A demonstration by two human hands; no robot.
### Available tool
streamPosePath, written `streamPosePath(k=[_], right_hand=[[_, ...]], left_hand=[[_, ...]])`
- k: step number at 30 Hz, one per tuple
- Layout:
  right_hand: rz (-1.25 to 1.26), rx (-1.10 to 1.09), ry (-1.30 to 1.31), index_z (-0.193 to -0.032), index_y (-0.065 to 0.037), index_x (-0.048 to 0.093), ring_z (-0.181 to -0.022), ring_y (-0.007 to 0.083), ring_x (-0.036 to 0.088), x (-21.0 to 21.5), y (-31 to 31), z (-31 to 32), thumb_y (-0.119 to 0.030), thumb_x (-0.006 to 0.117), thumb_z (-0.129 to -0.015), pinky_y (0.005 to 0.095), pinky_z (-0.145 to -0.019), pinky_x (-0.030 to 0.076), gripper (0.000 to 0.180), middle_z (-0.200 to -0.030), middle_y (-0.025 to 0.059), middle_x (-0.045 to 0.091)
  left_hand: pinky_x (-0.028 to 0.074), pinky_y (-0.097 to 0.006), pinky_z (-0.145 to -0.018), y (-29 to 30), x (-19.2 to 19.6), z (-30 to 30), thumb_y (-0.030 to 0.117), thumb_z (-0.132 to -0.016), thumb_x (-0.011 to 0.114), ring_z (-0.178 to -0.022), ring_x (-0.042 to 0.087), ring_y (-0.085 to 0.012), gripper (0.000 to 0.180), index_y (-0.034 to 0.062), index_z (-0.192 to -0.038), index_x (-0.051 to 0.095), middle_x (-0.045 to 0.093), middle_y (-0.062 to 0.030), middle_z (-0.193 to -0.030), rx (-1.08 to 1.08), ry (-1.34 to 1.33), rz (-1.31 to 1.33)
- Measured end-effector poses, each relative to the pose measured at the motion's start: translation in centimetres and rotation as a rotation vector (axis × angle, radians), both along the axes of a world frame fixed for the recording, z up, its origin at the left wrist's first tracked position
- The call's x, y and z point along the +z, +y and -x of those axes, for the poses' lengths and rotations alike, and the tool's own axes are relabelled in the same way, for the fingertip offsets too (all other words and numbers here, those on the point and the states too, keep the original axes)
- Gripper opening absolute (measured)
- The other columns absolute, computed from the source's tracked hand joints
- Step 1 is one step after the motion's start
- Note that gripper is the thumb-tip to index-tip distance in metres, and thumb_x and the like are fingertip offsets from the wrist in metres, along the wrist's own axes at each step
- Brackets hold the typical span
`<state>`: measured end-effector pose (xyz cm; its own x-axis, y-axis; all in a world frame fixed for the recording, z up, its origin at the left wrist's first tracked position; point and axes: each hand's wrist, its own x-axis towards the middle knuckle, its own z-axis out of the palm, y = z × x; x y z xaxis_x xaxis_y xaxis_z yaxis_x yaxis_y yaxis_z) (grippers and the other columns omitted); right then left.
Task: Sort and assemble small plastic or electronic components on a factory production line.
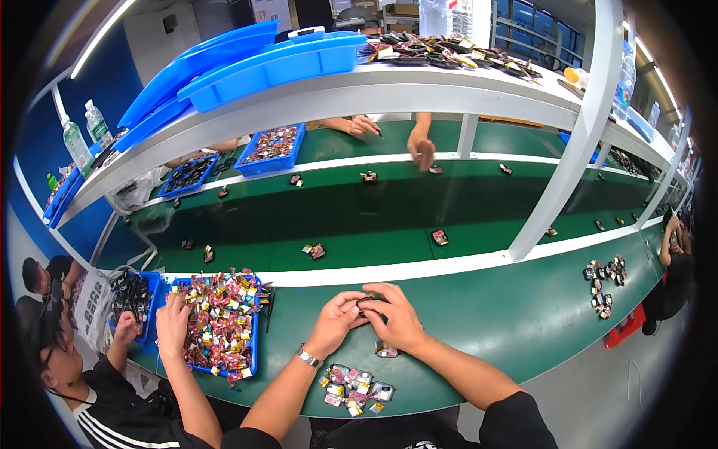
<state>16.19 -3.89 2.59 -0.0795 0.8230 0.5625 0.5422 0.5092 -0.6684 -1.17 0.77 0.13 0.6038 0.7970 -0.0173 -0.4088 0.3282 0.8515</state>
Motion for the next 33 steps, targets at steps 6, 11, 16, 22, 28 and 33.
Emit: streamPosePath(k=[6, 11, 16, 22, 28, 33], right_hand=[[-0.158, -0.064, -0.104, -0.093, -0.005, 0.068, -0.094, 0.0257, 0.06, 0.0, 0.5, 0.2, -0.002, 0.07, -0.075, 0.0353, -0.076, 0.053, 0.018, -0.099, 0.0075, 0.062], [-0.143, -0.056, -0.126, -0.093, -0.005, 0.067, -0.088, 0.0253, 0.061, 0.7, 0.1, 0.5, -0.003, 0.07, -0.075, 0.0347, -0.072, 0.053, 0.019, -0.097, 0.0077, 0.06], [-0.16, -0.091, -0.152, -0.093, -0.004, 0.067, -0.087, 0.0252, 0.06, 0.3, 0.3, 0.5, -0.003, 0.071, -0.075, 0.0347, -0.072, 0.053, 0.019, -0.097, 0.0079, 0.06], [-0.162, -0.124, -0.143, -0.092, -0.004, 0.067, -0.085, 0.025, 0.06, 0.2, 0.3, 0.9, -0.003, 0.071, -0.074, 0.0346, -0.072, 0.053, 0.019, -0.095, 0.0075, 0.06], [-0.168, -0.165, -0.132, -0.091, -0.004, 0.067, -0.085, 0.0262, 0.059, -0.2, 0.3, 1.1, -0.003, 0.072, -0.073, 0.0354, -0.073, 0.052, 0.019, -0.094, 0.0081, 0.06], [-0.152, -0.101, -0.106, -0.091, -0.004, 0.065, -0.087, 0.0287, 0.059, 0.3, 0.0, 1.4, -0.002, 0.071, -0.072, 0.0362, -0.076, 0.051, 0.02, -0.095, 0.01, 0.06]], left_hand=[[0.05, -0.037, -0.098, 0.1, 0.4, 0.2, 0.005, -0.1, 0.046, -0.112, 0.06, -0.0195, 0.03, -0.0003, -0.129, 0.045, 0.06, -0.0126, -0.121, -0.02, 0.026, 0.02], [0.051, -0.035, -0.096, 0.1, 0.1, 0.4, 0.006, -0.1, 0.047, -0.111, 0.06, -0.0182, 0.03, 0.0, -0.129, 0.045, 0.061, -0.0111, -0.121, -0.013, 0.05, 0.053], [0.052, -0.033, -0.093, 0.0, 0.3, 0.2, 0.008, -0.099, 0.049, -0.109, 0.061, -0.0169, 0.028, 0.0018, -0.127, 0.047, 0.062, -0.0092, -0.119, -0.015, 0.047, 0.045], [0.052, -0.033, -0.091, 0.0, 0.2, 0.1, 0.009, -0.099, 0.051, -0.107, 0.061, -0.0164, 0.027, 0.0027, -0.125, 0.048, 0.063, -0.008, -0.116, 0.0, 0.069, 0.043], [0.054, -0.031, -0.085, -0.2, 0.5, -0.5, 0.007, -0.098, 0.051, -0.1, 0.063, -0.0149, 0.024, 0.0011, -0.121, 0.051, 0.064, -0.0078, -0.111, 0.064, 0.13, 0.016], [0.056, -0.027, -0.077, -0.4, -0.4, -0.6, 0.007, -0.097, 0.054, -0.091, 0.064, -0.0118, 0.021, 0.0002, -0.116, 0.055, 0.066, -0.0065, -0.103, 0.158, 0.243, -0.075]])
